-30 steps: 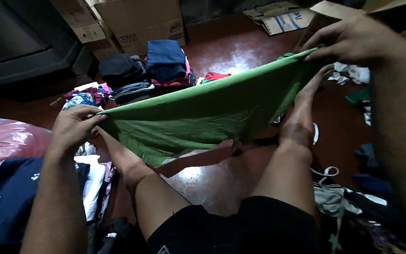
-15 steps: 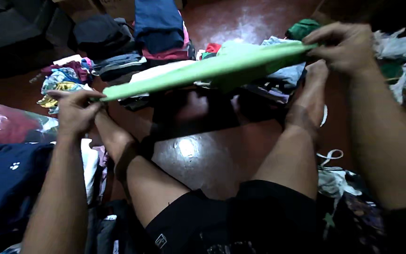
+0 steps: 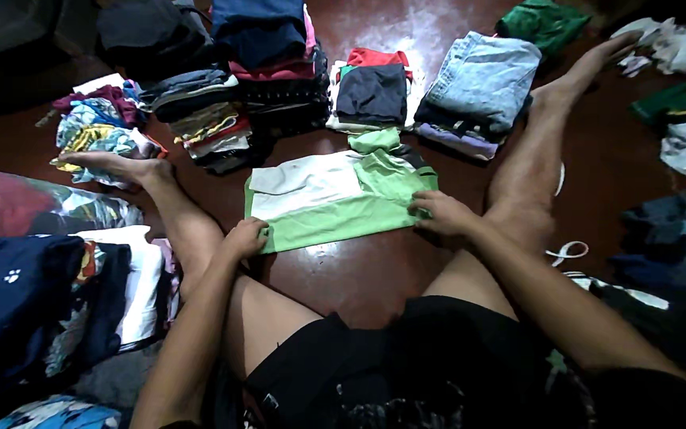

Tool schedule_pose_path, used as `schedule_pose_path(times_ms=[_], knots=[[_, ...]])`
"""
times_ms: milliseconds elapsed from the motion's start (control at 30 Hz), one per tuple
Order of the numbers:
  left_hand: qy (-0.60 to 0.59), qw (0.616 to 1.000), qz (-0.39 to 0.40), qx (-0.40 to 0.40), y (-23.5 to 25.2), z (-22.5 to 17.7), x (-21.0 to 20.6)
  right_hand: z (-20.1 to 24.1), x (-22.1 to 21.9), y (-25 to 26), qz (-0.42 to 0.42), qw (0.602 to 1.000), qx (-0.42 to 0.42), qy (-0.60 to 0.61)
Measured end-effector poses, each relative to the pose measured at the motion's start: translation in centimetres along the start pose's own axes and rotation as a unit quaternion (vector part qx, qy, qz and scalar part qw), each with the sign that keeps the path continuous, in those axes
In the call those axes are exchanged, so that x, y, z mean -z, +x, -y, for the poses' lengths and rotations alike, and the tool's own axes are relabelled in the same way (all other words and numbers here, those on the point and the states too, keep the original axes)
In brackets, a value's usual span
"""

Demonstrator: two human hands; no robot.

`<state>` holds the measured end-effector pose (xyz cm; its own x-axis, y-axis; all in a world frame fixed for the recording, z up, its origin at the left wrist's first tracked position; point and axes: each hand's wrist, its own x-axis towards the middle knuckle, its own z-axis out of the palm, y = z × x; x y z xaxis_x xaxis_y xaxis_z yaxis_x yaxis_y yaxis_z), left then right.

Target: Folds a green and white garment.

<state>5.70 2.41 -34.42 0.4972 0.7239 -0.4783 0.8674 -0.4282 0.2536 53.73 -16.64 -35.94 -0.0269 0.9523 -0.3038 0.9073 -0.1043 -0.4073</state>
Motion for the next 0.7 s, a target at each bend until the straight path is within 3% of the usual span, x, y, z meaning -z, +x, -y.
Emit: schedule_pose_path(times_ms=[133,267,333,400,567,633,700], knots=[[0.028,0.998,0.017,0.046,1.0,-0.7,-0.9,0.0,-0.8,0.2,0.08,0.995,-0.014,-0.051],[0.048,0.982,0.18,0.032,-0.3,-1.7,-1.9,-0.1,-0.1,-2.3,0.163,0.982,-0.054,-0.076],[0.029,0.976,0.217,0.003,-0.5,-1.6,-2.0,-0.3,0.8,-2.4,0.138,0.986,-0.083,-0.05],[0.02,0.985,0.174,0.002,-0.6,-2.3,-1.2,-0.1,1.6,-1.5,0.059,0.993,-0.102,-0.029],[-0.008,0.997,-0.065,-0.034,1.9,-4.5,-0.6,0.7,1.5,4.6,-0.035,0.991,-0.115,0.058],[-0.02,0.995,-0.088,-0.044,4.2,-4.7,-0.8,1.2,0.8,7.1,-0.088,0.983,-0.134,0.093],[-0.025,0.998,-0.061,-0.024,6.2,-4.4,-1.1,1.9,0.5,8.7,-0.1,0.979,-0.152,0.095]])
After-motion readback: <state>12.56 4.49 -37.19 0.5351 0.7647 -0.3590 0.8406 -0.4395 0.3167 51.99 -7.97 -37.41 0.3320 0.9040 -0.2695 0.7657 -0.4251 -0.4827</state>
